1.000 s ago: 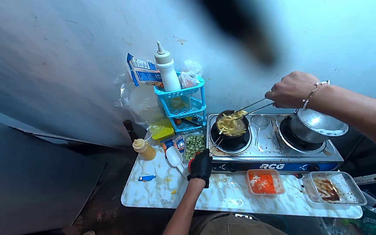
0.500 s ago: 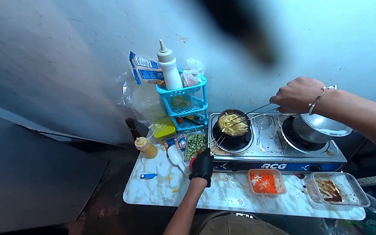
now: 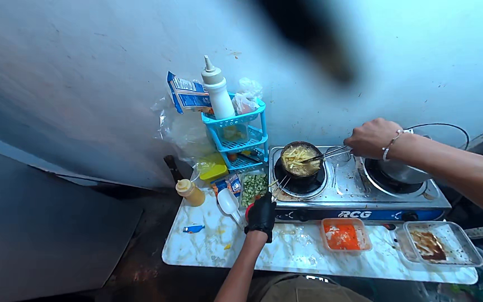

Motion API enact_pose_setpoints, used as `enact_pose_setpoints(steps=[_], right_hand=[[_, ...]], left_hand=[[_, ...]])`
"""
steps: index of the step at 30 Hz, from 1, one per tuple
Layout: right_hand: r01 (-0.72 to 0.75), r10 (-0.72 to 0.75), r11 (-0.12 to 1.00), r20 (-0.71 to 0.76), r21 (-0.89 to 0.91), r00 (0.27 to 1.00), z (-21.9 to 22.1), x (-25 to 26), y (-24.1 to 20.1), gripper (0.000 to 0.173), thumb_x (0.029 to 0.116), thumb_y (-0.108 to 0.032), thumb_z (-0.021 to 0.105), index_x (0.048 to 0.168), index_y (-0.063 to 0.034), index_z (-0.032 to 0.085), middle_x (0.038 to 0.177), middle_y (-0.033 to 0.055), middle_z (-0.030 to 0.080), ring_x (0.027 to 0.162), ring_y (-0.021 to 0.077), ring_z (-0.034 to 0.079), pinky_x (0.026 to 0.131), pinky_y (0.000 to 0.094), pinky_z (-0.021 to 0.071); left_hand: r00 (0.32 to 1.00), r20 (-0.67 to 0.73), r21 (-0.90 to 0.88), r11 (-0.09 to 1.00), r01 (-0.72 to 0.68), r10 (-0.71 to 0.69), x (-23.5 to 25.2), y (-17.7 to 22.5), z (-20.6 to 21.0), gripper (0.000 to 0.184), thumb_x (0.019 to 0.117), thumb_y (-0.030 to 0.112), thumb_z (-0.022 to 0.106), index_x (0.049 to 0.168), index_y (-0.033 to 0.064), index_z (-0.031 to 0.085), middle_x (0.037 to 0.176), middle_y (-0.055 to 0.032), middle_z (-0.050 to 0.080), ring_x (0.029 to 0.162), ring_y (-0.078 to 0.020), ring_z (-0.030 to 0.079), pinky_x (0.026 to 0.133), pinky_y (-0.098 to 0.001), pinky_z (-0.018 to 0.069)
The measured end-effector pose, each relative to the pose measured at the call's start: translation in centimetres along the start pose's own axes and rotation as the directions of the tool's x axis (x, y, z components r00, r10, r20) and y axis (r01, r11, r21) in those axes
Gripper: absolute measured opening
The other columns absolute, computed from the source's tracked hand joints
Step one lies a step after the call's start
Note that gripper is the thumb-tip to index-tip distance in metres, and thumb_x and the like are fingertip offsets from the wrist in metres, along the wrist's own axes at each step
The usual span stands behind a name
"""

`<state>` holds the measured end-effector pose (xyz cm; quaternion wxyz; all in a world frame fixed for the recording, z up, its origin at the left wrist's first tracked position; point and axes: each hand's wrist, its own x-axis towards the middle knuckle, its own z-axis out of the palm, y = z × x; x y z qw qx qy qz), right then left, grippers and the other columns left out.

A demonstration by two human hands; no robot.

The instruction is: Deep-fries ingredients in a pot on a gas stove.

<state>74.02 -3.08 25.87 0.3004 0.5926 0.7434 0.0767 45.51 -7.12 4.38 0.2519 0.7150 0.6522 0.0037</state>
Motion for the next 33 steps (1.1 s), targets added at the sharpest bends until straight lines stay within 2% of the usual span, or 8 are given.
enact_pose_setpoints(steps=[4,8,14,17,21,24,28,33], right_hand=[[-0.035,0.035,0.999,-0.020,-0.011,0.999,-2.5,-1.3,1.2,0.020,0.0991,-0.027,0.069,0.099,-0.0069,0.073,0.087,0.0184,0.070,0.087,0.0424,0.070,0.070,0.0606,0.0537],[-0.065,0.070,0.997,-0.112,0.050,0.991,-4.0,-2.3,0.4,0.023,0.1009,-0.028,0.065,0.097,-0.0059,0.071,0.082,0.0191,0.067,0.081,0.0432,0.069,0.063,0.0609,0.0521],[0.037,-0.032,0.997,-0.078,0.062,0.996,-0.6,-0.7,-3.0,0.016,0.1013,-0.015,0.061,0.099,-0.0026,0.070,0.086,0.0199,0.068,0.084,0.0425,0.069,0.066,0.0587,0.0535],[0.064,-0.061,0.997,-0.075,0.045,0.995,0.6,-1.7,-2.7,0.014,0.1016,-0.014,0.060,0.101,-0.0036,0.070,0.083,0.0172,0.068,0.081,0.0395,0.070,0.066,0.0550,0.0535],[0.020,-0.015,0.998,-0.075,0.067,0.997,1.8,-3.0,-2.3,0.010,0.0993,-0.014,0.064,0.098,-0.0064,0.071,0.081,0.0146,0.068,0.078,0.0367,0.070,0.064,0.0532,0.0538],[-0.019,0.029,0.994,-0.092,0.108,0.995,2.5,-2.6,-2.7,0.010,0.0977,-0.014,0.066,0.096,-0.0068,0.073,0.080,0.0151,0.069,0.078,0.0379,0.071,0.063,0.0542,0.0539],[-0.030,0.037,0.992,-0.052,0.126,0.998,2.8,-0.9,-2.3,0.016,0.1021,-0.018,0.061,0.102,-0.0048,0.071,0.086,0.0185,0.069,0.084,0.0406,0.070,0.067,0.0568,0.0540],[-0.104,0.112,0.977,-0.035,0.187,0.993,0.0,-3.2,-0.5,0.023,0.1001,-0.027,0.064,0.098,-0.0056,0.072,0.084,0.0189,0.068,0.084,0.0422,0.069,0.067,0.0606,0.0522]], left_hand=[[1.000,0.016,0.001,1.000,0.004,-0.004,-0.1,0.1,-0.2,0.049,0.1072,0.033,0.045,0.154,0.0166,0.045,0.139,-0.0133,0.061,0.126,-0.0327,0.060,0.103,-0.0534,0.0490],[0.998,0.065,-0.015,1.000,-0.012,0.013,-0.1,0.3,-0.8,0.051,0.1082,0.032,0.041,0.156,0.0135,0.042,0.145,-0.0173,0.056,0.134,-0.0357,0.055,0.110,-0.0546,0.0425],[1.000,0.008,0.019,1.000,-0.019,0.019,0.0,0.0,-0.2,0.048,0.1069,0.032,0.046,0.152,0.0155,0.047,0.134,-0.0148,0.064,0.123,-0.0341,0.062,0.100,-0.0550,0.0508],[1.000,0.007,-0.002,1.000,-0.017,0.017,-0.3,0.4,-0.3,0.049,0.1078,0.029,0.045,0.154,0.0147,0.045,0.140,-0.0166,0.060,0.126,-0.0371,0.060,0.102,-0.0562,0.0481],[1.000,0.002,0.003,1.000,-0.017,0.017,0.1,0.0,0.1,0.050,0.1067,0.033,0.045,0.153,0.0167,0.046,0.140,-0.0142,0.061,0.127,-0.0341,0.060,0.104,-0.0543,0.0486],[1.000,0.010,-0.023,0.999,-0.026,0.026,0.0,0.0,-0.2,0.050,0.1064,0.032,0.045,0.154,0.0148,0.046,0.143,-0.0169,0.058,0.131,-0.0369,0.057,0.107,-0.0557,0.0446],[0.999,0.001,0.028,0.999,-0.033,0.033,0.0,-0.1,0.0,0.049,0.1073,0.032,0.045,0.154,0.0171,0.046,0.136,-0.0131,0.063,0.124,-0.0326,0.062,0.101,-0.0531,0.0504],[1.000,0.010,0.033,0.999,-0.019,0.019,0.0,0.0,-0.1,0.049,0.1075,0.033,0.045,0.154,0.0177,0.046,0.137,-0.0125,0.063,0.126,-0.0315,0.061,0.102,-0.0530,0.0501]])
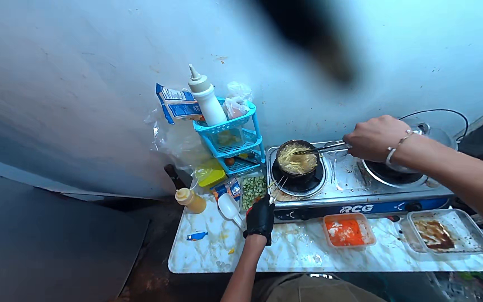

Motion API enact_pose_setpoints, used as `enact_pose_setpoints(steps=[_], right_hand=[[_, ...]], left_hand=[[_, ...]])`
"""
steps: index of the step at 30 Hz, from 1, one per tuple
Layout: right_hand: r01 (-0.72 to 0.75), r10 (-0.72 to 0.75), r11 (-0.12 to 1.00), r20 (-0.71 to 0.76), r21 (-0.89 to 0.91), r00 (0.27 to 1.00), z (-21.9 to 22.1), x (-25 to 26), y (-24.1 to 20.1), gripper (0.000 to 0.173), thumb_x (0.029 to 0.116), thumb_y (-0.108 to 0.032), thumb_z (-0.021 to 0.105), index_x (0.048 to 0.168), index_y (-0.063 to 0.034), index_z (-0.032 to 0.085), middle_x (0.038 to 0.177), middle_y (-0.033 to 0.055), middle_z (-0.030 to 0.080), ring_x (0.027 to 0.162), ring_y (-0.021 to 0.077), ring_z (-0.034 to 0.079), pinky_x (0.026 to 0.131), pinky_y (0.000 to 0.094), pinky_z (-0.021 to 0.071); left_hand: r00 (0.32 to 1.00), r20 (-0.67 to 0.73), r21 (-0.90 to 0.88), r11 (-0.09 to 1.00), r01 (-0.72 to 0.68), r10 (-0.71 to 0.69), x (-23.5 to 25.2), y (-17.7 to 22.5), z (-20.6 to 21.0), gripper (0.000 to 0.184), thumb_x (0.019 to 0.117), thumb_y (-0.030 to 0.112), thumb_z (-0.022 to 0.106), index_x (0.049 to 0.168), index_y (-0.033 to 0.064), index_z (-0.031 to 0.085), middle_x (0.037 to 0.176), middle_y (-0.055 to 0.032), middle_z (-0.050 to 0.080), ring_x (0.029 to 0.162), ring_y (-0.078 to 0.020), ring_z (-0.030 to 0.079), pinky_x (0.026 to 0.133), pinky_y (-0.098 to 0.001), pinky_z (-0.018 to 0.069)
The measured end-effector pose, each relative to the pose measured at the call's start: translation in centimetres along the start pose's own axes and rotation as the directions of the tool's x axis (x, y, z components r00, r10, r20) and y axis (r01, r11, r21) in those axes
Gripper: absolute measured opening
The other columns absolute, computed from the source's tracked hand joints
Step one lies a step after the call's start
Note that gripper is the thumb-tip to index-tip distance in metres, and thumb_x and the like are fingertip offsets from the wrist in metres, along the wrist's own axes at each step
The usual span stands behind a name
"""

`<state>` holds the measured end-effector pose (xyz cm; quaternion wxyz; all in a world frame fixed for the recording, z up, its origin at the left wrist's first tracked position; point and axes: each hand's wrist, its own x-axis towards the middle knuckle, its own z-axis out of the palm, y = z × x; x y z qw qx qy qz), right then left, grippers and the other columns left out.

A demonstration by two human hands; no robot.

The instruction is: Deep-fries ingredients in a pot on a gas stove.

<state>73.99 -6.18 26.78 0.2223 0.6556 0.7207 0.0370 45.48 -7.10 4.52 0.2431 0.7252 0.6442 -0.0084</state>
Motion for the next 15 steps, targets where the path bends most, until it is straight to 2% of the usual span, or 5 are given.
enact_pose_setpoints(steps=[3,9,13,15], right_hand=[[0.001,-0.001,1.000,0.034,0.026,0.999,0.1,-1.7,-0.5,0.025,0.1010,-0.032,0.064,0.098,-0.0086,0.072,0.084,0.0164,0.068,0.084,0.0400,0.069,0.067,0.0593,0.0525],[0.005,-0.006,0.999,0.025,0.037,1.000,3.0,-0.3,-0.9,0.024,0.1024,-0.027,0.061,0.101,-0.0057,0.071,0.088,0.0191,0.069,0.086,0.0419,0.070,0.067,0.0595,0.0534],[-0.012,0.011,0.998,0.011,0.059,1.000,1.2,-0.8,0.7,0.026,0.0990,-0.034,0.067,0.103,-0.0089,0.072,0.084,0.0180,0.069,0.083,0.0422,0.069,0.066,0.0617,0.0524],[-0.015,0.015,0.999,-0.023,0.035,1.000,0.2,-1.4,1.1,0.025,0.0990,-0.037,0.066,0.101,-0.0123,0.072,0.079,0.0158,0.067,0.079,0.0402,0.069,0.063,0.0594,0.0518]], left_hand=[[1.000,-0.002,0.005,1.000,0.001,-0.001,0.0,-0.1,0.1,0.049,0.1074,0.033,0.045,0.154,0.0174,0.045,0.137,-0.0118,0.063,0.126,-0.0308,0.061,0.103,-0.0521,0.0497],[1.000,-0.006,0.022,1.000,-0.009,0.009,-0.1,-0.1,0.0,0.049,0.1073,0.034,0.045,0.154,0.0183,0.046,0.137,-0.0129,0.063,0.125,-0.0317,0.061,0.103,-0.0528,0.0496],[0.999,-0.041,-0.029,0.999,-0.023,0.021,-0.7,-0.9,0.3,0.055,0.1063,0.035,0.047,0.156,0.0146,0.041,0.139,-0.0145,0.061,0.127,-0.0321,0.060,0.105,-0.0521,0.0486],[0.998,-0.054,-0.069,0.997,-0.018,0.015,-1.6,-1.3,0.1,0.055,0.1057,0.037,0.048,0.155,0.0131,0.042,0.140,-0.0145,0.060,0.129,-0.0311,0.058,0.107,-0.0505,0.0476]])
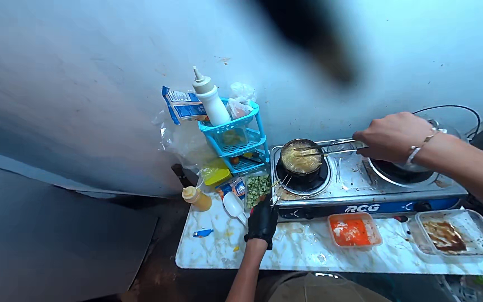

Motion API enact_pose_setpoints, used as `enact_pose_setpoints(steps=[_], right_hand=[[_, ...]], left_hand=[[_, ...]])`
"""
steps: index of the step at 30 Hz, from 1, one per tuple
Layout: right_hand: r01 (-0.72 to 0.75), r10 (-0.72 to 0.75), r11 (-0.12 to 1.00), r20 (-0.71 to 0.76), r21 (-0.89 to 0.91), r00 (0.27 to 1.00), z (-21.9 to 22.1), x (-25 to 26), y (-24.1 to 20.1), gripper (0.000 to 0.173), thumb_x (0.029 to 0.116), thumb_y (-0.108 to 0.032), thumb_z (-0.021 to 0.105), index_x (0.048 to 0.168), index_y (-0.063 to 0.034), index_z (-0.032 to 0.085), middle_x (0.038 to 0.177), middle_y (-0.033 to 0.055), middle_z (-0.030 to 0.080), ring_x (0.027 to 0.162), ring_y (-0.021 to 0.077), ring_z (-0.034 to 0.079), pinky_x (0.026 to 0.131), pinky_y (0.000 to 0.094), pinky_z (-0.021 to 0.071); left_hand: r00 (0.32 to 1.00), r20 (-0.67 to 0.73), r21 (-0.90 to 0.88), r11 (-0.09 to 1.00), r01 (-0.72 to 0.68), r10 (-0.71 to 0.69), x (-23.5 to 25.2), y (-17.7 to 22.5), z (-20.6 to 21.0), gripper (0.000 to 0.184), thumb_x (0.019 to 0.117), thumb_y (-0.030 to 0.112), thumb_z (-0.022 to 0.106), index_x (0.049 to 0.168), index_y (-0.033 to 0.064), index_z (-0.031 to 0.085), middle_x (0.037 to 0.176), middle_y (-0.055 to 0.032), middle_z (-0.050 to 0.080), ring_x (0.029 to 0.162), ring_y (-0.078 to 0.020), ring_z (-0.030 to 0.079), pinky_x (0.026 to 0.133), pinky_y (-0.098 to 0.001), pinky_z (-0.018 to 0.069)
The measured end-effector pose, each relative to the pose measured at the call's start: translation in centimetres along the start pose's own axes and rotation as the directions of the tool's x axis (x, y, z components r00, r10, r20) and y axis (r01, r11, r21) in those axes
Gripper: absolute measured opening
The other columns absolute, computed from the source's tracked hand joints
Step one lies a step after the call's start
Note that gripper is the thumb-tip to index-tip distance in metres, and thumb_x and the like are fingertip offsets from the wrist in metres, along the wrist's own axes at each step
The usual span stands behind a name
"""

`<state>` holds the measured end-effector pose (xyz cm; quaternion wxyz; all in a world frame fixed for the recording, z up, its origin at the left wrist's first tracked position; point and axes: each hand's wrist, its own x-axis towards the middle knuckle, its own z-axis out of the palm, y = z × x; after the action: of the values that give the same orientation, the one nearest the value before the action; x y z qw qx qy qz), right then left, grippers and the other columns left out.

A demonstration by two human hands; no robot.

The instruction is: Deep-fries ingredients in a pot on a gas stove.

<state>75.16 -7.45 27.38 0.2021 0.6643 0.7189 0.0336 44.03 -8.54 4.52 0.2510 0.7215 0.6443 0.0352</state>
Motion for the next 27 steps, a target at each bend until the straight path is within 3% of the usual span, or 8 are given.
enact_pose_setpoints(steps=[8,16,22,27], right_hand=[[0.225,-0.252,0.961,-0.180,-0.160,0.951,-2.3,2.4,-2.4,0.017,0.0979,-0.033,0.069,0.101,-0.0168,0.073,0.077,0.0117,0.067,0.072,0.0368,0.068,0.057,0.0552,0.0507],[0.428,-0.421,0.864,0.086,-0.265,0.903,-3.3,8.9,-11.2,0.014,0.0949,-0.022,0.070,0.100,-0.0093,0.074,0.089,0.0170,0.069,0.086,0.0406,0.069,0.069,0.0591,0.0524],[0.448,-0.420,0.847,0.158,-0.285,0.894,-2.2,11.3,-12.6,0.017,0.0930,-0.024,0.073,0.098,-0.0086,0.074,0.093,0.0163,0.071,0.090,0.0400,0.069,0.072,0.0588,0.0536],[0.451,-0.430,0.847,0.136,-0.280,0.892,-1.5,12.2,-12.3,0.018,0.0937,-0.027,0.074,0.098,-0.0097,0.074,0.092,0.0158,0.071,0.090,0.0397,0.070,0.072,0.0594,0.0538]], left_hand=[[0.978,-0.206,-0.201,0.976,-0.078,0.035,-4.9,-1.7,-1.9,0.054,0.1048,0.043,0.046,0.150,0.0145,0.052,0.124,-0.0091,0.068,0.114,-0.0225,0.065,0.101,-0.0429,0.0520],[0.902,-0.431,-0.345,0.927,-0.148,-0.016,-8.2,-6.1,-0.8,0.044,0.1033,0.033,0.053,0.140,0.0101,0.061,0.108,-0.0048,0.073,0.099,-0.0148,0.069,0.092,-0.0365,0.0567],[0.883,-0.450,-0.402,0.913,-0.070,-0.130,-9.7,-9.9,1.1,0.041,0.1019,0.030,0.056,0.135,0.0066,0.064,0.100,-0.0051,0.073,0.090,-0.0147,0.070,0.086,-0.0356,0.0580],[0.902,-0.401,-0.412,0.911,-0.025,-0.157,-9.9,-10.2,0.9,0.042,0.1022,0.030,0.056,0.136,0.0065,0.063,0.101,-0.0064,0.073,0.090,-0.0164,0.070,0.086,-0.0379,0.0579]])
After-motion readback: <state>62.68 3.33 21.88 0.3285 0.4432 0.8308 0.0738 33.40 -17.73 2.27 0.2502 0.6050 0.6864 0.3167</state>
